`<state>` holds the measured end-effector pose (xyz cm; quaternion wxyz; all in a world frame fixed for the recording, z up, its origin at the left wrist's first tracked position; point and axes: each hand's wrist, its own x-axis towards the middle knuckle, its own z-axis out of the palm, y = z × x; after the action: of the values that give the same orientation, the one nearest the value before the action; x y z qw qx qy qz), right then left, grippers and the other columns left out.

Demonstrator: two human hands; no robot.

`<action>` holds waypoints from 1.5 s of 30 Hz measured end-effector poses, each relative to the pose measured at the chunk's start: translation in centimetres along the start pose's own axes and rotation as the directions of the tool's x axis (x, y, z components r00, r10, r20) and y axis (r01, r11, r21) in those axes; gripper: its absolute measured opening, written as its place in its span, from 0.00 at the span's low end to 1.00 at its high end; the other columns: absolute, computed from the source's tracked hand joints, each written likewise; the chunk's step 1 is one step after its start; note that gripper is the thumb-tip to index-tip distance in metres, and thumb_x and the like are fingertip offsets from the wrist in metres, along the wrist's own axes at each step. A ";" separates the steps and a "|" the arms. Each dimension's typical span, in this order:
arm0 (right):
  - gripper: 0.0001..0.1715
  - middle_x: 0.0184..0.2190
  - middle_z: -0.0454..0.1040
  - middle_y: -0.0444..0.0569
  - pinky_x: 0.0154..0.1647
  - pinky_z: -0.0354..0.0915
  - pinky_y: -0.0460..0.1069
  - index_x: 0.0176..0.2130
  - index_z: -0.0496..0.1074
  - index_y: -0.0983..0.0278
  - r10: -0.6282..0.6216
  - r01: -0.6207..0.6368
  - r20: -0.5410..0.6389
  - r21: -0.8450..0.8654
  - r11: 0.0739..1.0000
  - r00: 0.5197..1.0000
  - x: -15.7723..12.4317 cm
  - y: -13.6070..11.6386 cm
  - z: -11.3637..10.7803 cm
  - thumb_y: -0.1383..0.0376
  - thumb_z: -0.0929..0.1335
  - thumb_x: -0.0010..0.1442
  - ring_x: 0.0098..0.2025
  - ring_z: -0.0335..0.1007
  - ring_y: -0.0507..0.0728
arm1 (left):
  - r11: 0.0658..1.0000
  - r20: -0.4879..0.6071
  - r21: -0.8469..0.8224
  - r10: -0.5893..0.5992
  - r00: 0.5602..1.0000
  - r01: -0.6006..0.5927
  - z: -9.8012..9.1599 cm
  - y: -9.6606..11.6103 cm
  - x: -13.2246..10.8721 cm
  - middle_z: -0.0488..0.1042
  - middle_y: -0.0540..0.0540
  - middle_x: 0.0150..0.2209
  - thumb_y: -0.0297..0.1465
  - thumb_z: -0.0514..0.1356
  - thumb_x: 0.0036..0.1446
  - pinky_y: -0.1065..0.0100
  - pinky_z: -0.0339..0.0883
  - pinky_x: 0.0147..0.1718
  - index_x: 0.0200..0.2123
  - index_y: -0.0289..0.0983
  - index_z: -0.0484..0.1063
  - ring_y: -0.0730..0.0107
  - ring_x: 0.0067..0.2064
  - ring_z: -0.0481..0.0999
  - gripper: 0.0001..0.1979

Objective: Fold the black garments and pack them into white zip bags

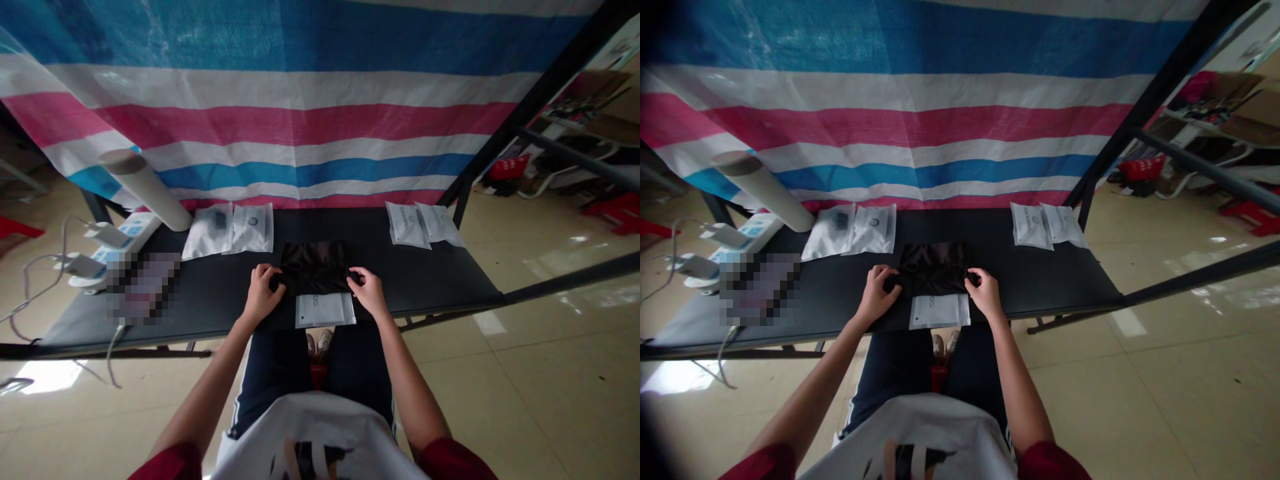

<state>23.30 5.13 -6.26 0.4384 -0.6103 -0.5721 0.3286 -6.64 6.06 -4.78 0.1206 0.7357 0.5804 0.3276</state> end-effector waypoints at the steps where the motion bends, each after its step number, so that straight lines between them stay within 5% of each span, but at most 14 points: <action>1: 0.15 0.37 0.75 0.52 0.34 0.74 0.54 0.42 0.76 0.63 -0.074 0.072 -0.030 -0.061 0.996 0.997 -0.1 0.0 0.0 0.59 0.68 0.57 0.34 0.73 0.58 | 1.000 -0.025 0.003 -0.003 1.000 0.003 -0.1 0.0 -0.1 0.65 0.43 0.44 0.30 0.58 0.52 0.54 0.65 0.51 0.40 0.39 0.71 0.56 0.48 0.66 0.11; 4: 0.12 0.45 0.73 0.56 0.49 0.70 0.58 0.36 0.77 0.62 -0.246 0.223 -0.126 -0.171 0.960 0.961 -0.1 -0.1 -0.2 0.58 0.67 0.60 0.48 0.71 0.63 | 1.000 -0.066 0.024 0.011 0.998 -0.010 -0.6 0.4 0.0 0.66 0.42 0.45 0.31 0.58 0.54 0.53 0.64 0.52 0.37 0.39 0.72 0.56 0.49 0.66 0.07; 7: 0.13 0.51 0.69 0.57 0.53 0.67 0.58 0.38 0.76 0.61 -0.304 0.281 -0.158 -0.153 0.947 0.939 0.0 -0.6 -0.7 0.57 0.66 0.62 0.55 0.67 0.64 | 0.998 -0.087 0.052 0.044 0.995 -0.040 -1.2 1.7 0.5 0.67 0.43 0.47 0.33 0.58 0.55 0.54 0.62 0.53 0.39 0.40 0.72 0.56 0.50 0.66 0.09; 12: 0.10 0.50 0.72 0.56 0.55 0.64 0.58 0.37 0.74 0.61 -0.325 0.318 -0.112 -0.080 0.945 0.939 0.0 -1.7 -0.9 0.58 0.66 0.61 0.55 0.67 0.63 | 0.990 -0.086 0.141 -0.010 0.996 0.022 -0.5 4.6 2.9 0.69 0.40 0.48 0.44 0.59 0.57 0.51 0.62 0.51 0.48 0.39 0.72 0.50 0.52 0.65 0.20; 16: 0.05 0.42 0.76 0.53 0.51 0.66 0.57 0.37 0.69 0.61 -0.251 0.257 -0.072 0.082 0.963 0.965 -0.1 -2.4 -0.6 0.63 0.65 0.58 0.48 0.73 0.61 | 0.996 0.054 0.090 -0.009 0.998 0.005 0.7 5.0 5.5 0.72 0.41 0.45 0.41 0.56 0.58 0.51 0.63 0.49 0.41 0.39 0.75 0.51 0.49 0.67 0.14; 19: 0.12 0.34 0.78 0.48 0.50 0.67 0.56 0.38 0.64 0.60 -0.169 0.188 -0.099 0.230 0.955 0.981 -0.8 -2.5 -1.2 0.68 0.65 0.51 0.41 0.76 0.59 | 0.996 0.061 -0.091 0.007 0.998 -0.002 0.0 3.5 7.1 0.73 0.43 0.40 0.35 0.53 0.58 0.56 0.62 0.51 0.34 0.37 0.73 0.58 0.46 0.70 0.11; 22: 0.17 0.29 0.77 0.44 0.48 0.67 0.56 0.40 0.62 0.59 -0.108 0.134 -0.095 0.346 0.929 0.990 -2.2 -2.0 -2.6 0.69 0.65 0.48 0.37 0.76 0.58 | 0.970 0.003 -0.207 -0.127 0.992 0.125 -2.4 0.6 8.0 0.72 0.44 0.34 0.35 0.46 0.60 0.61 0.65 0.46 0.26 0.37 0.68 0.61 0.41 0.72 0.16; 25: 0.16 0.24 0.74 0.40 0.50 0.66 0.57 0.41 0.64 0.59 -0.112 0.127 -0.062 0.396 0.909 0.992 -4.0 -0.9 -4.2 0.66 0.66 0.49 0.32 0.74 0.57 | 0.931 -0.004 -0.056 -0.361 0.932 0.361 -5.2 -2.5 7.8 0.69 0.44 0.26 0.41 0.45 0.62 0.58 0.65 0.41 0.25 0.37 0.68 0.57 0.37 0.72 0.21; 27: 0.14 0.21 0.73 0.40 0.50 0.66 0.58 0.42 0.66 0.60 -0.107 0.124 -0.063 0.399 0.909 0.992 -4.8 -0.3 -4.9 0.61 0.65 0.54 0.28 0.72 0.56 | 0.906 -0.105 0.074 -0.408 0.907 0.417 -6.8 -3.6 7.1 0.70 0.42 0.28 0.42 0.48 0.62 0.53 0.63 0.45 0.31 0.35 0.71 0.52 0.41 0.72 0.20; 31: 0.16 0.18 0.69 0.38 0.50 0.66 0.58 0.43 0.67 0.61 -0.080 0.117 -0.123 0.333 0.936 0.989 -5.0 -0.7 -5.2 0.54 0.61 0.63 0.23 0.68 0.55 | 0.926 -0.230 0.144 -0.311 0.922 0.349 -8.1 -2.1 5.8 0.72 0.37 0.42 0.43 0.50 0.63 0.51 0.61 0.50 0.45 0.33 0.71 0.52 0.47 0.71 0.20; 36: 0.16 0.27 0.74 0.44 0.44 0.67 0.54 0.46 0.69 0.61 -0.197 0.196 0.006 0.063 0.979 0.980 -3.6 -4.0 -3.8 0.54 0.64 0.63 0.32 0.72 0.57 | 0.966 -0.103 0.223 -0.107 0.989 0.128 -7.0 4.3 4.7 0.74 0.40 0.46 0.48 0.52 0.61 0.58 0.64 0.49 0.52 0.37 0.66 0.55 0.49 0.73 0.24; 41: 0.21 0.42 0.74 0.51 0.52 0.64 0.58 0.45 0.72 0.59 -0.343 0.410 0.242 -0.330 0.850 0.908 -4.0 -5.9 -1.4 0.59 0.74 0.51 0.47 0.68 0.63 | 0.870 -0.033 0.434 -0.245 0.969 0.235 -5.9 7.2 2.7 0.73 0.32 0.51 0.54 0.54 0.57 0.53 0.66 0.48 0.60 0.33 0.59 0.44 0.53 0.72 0.37; 45: 0.05 0.40 0.74 0.50 0.50 0.65 0.58 0.37 0.75 0.59 -0.342 0.432 0.280 -0.390 0.813 0.897 -4.6 -5.4 -0.7 0.66 0.70 0.57 0.46 0.68 0.62 | 0.820 -0.015 0.484 -0.342 0.940 0.306 -6.2 5.9 1.4 0.73 0.29 0.51 0.54 0.54 0.56 0.52 0.67 0.44 0.64 0.31 0.53 0.40 0.52 0.73 0.42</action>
<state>21.09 0.23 -1.53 0.2870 -0.5284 -0.7845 0.1518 -5.78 4.37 3.71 0.0098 0.6445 0.7548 0.1216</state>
